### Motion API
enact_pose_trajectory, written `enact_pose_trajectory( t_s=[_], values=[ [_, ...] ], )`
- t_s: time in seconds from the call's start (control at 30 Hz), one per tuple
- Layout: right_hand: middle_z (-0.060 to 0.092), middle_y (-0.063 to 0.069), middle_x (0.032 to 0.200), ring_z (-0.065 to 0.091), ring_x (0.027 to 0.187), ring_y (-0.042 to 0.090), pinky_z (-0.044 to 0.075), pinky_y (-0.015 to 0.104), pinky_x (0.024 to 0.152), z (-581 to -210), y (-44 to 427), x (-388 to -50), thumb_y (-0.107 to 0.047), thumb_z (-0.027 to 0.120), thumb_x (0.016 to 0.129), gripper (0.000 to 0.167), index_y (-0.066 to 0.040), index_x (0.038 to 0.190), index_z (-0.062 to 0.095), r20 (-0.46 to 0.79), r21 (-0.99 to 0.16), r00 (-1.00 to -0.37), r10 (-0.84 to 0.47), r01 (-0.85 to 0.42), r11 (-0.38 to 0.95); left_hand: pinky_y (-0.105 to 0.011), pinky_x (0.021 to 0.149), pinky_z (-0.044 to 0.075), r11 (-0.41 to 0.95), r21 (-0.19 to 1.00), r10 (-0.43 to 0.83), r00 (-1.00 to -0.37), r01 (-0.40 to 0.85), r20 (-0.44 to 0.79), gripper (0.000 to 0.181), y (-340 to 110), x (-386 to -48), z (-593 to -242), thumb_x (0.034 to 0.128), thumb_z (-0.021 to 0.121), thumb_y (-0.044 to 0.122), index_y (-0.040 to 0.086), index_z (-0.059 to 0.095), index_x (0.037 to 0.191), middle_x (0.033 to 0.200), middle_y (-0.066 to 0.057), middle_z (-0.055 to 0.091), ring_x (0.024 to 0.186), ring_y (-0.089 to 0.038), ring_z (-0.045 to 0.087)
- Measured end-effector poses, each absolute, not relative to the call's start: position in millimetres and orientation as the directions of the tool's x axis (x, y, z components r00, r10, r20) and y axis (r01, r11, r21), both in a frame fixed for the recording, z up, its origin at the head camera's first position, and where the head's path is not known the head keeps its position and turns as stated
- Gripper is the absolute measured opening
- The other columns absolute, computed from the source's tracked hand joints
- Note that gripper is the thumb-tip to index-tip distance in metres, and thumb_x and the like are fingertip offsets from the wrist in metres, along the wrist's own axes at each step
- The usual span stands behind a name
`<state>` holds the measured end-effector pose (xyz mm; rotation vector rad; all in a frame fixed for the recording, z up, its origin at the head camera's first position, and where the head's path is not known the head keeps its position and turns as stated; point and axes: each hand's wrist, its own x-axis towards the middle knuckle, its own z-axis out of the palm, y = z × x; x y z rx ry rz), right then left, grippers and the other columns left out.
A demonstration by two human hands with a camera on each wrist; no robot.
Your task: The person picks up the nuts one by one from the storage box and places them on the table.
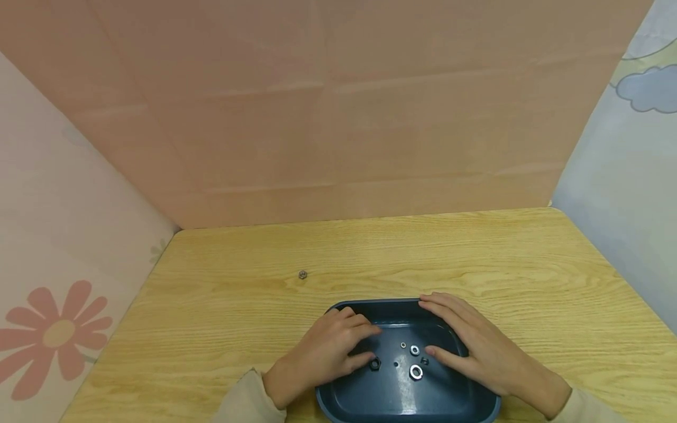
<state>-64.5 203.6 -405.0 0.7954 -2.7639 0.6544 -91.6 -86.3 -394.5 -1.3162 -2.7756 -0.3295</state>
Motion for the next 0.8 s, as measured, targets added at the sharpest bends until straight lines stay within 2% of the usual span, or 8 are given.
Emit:
enact_pose_trajectory(
  t_s=[0.47,0.63,0.8],
  values=[
    [0.046,-0.007,0.148,0.044,0.134,0.015,0.021,0.007,0.108,-404.9,203.9,-65.2,-0.038,0.075,0.086,0.067,-0.025,0.145,0.048,0.315,-0.375,-0.828,-0.464,-0.558,0.740,-0.021,0.077,0.044,0.614,0.075,0.774,-0.619,0.785,0.134,0.036,-84.5,-90.1,-396.5,0.0865,0.072,0.050,0.029,0.073,0.116,0.108,0.015,0.070,0.093,-0.006,0.057],
    [0.045,-0.010,0.148,0.044,0.134,0.014,0.027,0.012,0.108,-404.2,204.1,-64.9,-0.040,0.074,0.087,0.066,-0.026,0.146,0.047,0.304,-0.370,-0.835,-0.459,-0.547,0.751,-0.021,0.077,0.044,0.612,0.035,0.784,-0.612,0.790,0.102,0.037,-83.3,-90.5,-395.0,0.0853,0.071,0.054,0.032,0.073,0.115,0.105,0.016,0.070,0.091,-0.005,0.057],
    [0.045,-0.009,0.149,0.044,0.134,0.014,0.036,0.025,0.105,-403.8,203.9,-65.0,-0.041,0.073,0.088,0.065,-0.027,0.146,0.047,0.291,-0.364,-0.841,-0.456,-0.538,0.760,-0.022,0.075,0.044,0.598,0.006,0.799,-0.596,0.802,0.080,0.036,-82.4,-91.3,-394.9,0.0836,0.072,0.055,0.036,0.073,0.114,0.104,0.016,0.070,0.089,-0.006,0.057]
  ],
)
